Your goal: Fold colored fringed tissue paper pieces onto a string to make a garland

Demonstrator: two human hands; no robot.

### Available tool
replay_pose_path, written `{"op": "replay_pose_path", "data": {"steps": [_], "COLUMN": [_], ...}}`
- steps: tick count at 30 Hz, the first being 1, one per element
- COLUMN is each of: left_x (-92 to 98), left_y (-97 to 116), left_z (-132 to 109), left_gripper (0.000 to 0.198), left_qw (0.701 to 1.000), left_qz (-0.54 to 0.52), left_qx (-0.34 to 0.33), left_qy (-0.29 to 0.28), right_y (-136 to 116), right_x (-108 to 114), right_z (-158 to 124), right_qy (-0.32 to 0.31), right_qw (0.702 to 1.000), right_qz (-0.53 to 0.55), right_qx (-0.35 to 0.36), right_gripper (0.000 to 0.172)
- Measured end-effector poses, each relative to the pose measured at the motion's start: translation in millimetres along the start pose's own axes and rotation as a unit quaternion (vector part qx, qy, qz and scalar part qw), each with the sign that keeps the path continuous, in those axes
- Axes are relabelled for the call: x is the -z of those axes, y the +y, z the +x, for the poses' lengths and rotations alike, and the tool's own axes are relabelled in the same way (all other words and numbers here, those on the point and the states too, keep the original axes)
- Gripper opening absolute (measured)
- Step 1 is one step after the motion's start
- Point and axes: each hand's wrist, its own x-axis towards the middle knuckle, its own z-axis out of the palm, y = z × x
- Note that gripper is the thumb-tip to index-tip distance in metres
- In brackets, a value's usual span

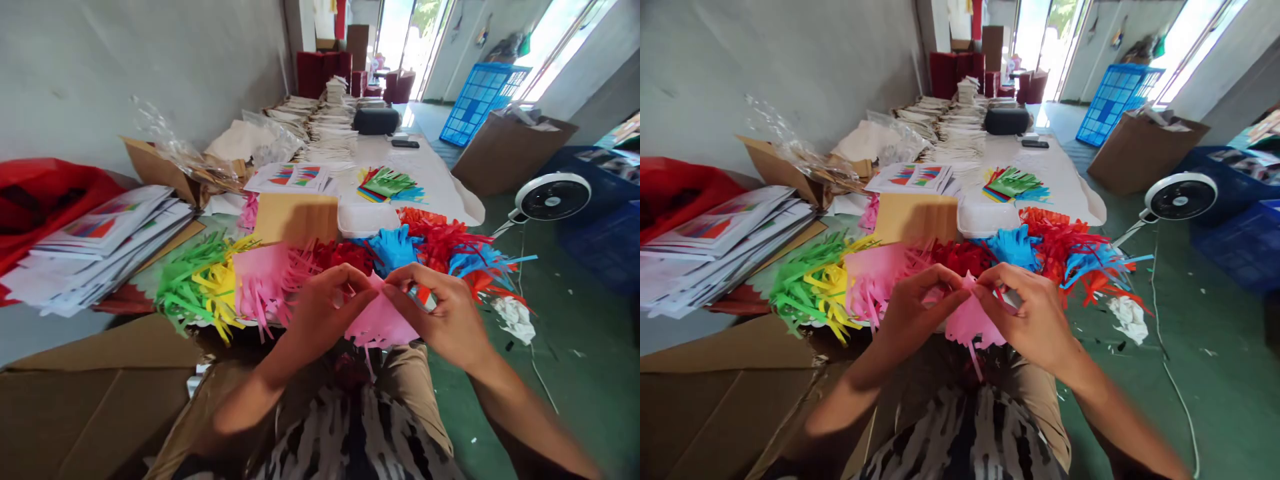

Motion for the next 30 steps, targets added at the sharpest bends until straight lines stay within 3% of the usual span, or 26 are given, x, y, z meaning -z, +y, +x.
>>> {"op": "replay_pose_path", "data": {"steps": [5, 8, 10, 13, 16, 19, 22, 24, 27, 30], "left_x": [-5.2, -9.4, -10.2, -6.8, -3.5, -7.8, -20.2, -27.4, -24.2, 1.7], "left_y": [2.1, 5.5, 7.1, 7.3, -0.9, -24.3, -57.7, -76.7, -88.4, -81.0], "left_z": [1.2, 2.1, 3.4, 6.9, 11.9, 15.4, 13.5, 10.2, 8.8, 17.5], "left_gripper": [0.018, 0.015, 0.017, 0.02, 0.031, 0.053, 0.051, 0.05, 0.054, 0.055], "left_qw": [0.988, 0.981, 0.977, 0.968, 0.946, 0.895, 0.826, 0.798, 0.797, 0.828], "left_qz": [-0.115, -0.115, -0.121, -0.144, -0.197, -0.273, -0.301, -0.298, -0.308, -0.267], "left_qx": [0.043, 0.07, 0.093, 0.119, 0.15, 0.207, 0.259, 0.279, 0.304, 0.309], "left_qy": [-0.097, -0.138, -0.151, -0.168, -0.209, -0.287, -0.399, -0.444, -0.421, -0.384], "right_y": [31.9, 54.7, 67.0, 76.9, 76.6, 71.8, 68.3, 67.6, 69.7, 78.9], "right_x": [10.9, 3.6, -2.1, -1.9, 8.5, 18.4, 21.8, 23.9, 34.9, 52.5], "right_z": [-7.1, -12.9, -19.0, -27.3, -30.8, -31.4, -33.3, -34.9, -34.9, -30.4], "right_qy": [-0.087, -0.197, -0.226, -0.213, -0.233, -0.201, -0.15, -0.127, -0.112, -0.136], "right_qw": [0.983, 0.932, 0.901, 0.895, 0.89, 0.906, 0.933, 0.943, 0.943, 0.949], "right_qz": [0.149, 0.289, 0.345, 0.356, 0.366, 0.351, 0.295, 0.266, 0.251, 0.204], "right_qx": [-0.057, -0.098, -0.134, -0.162, -0.141, -0.126, -0.139, -0.156, -0.19, -0.195], "right_gripper": [0.037, 0.06, 0.063, 0.046, 0.034, 0.034, 0.034, 0.034, 0.032, 0.031]}}
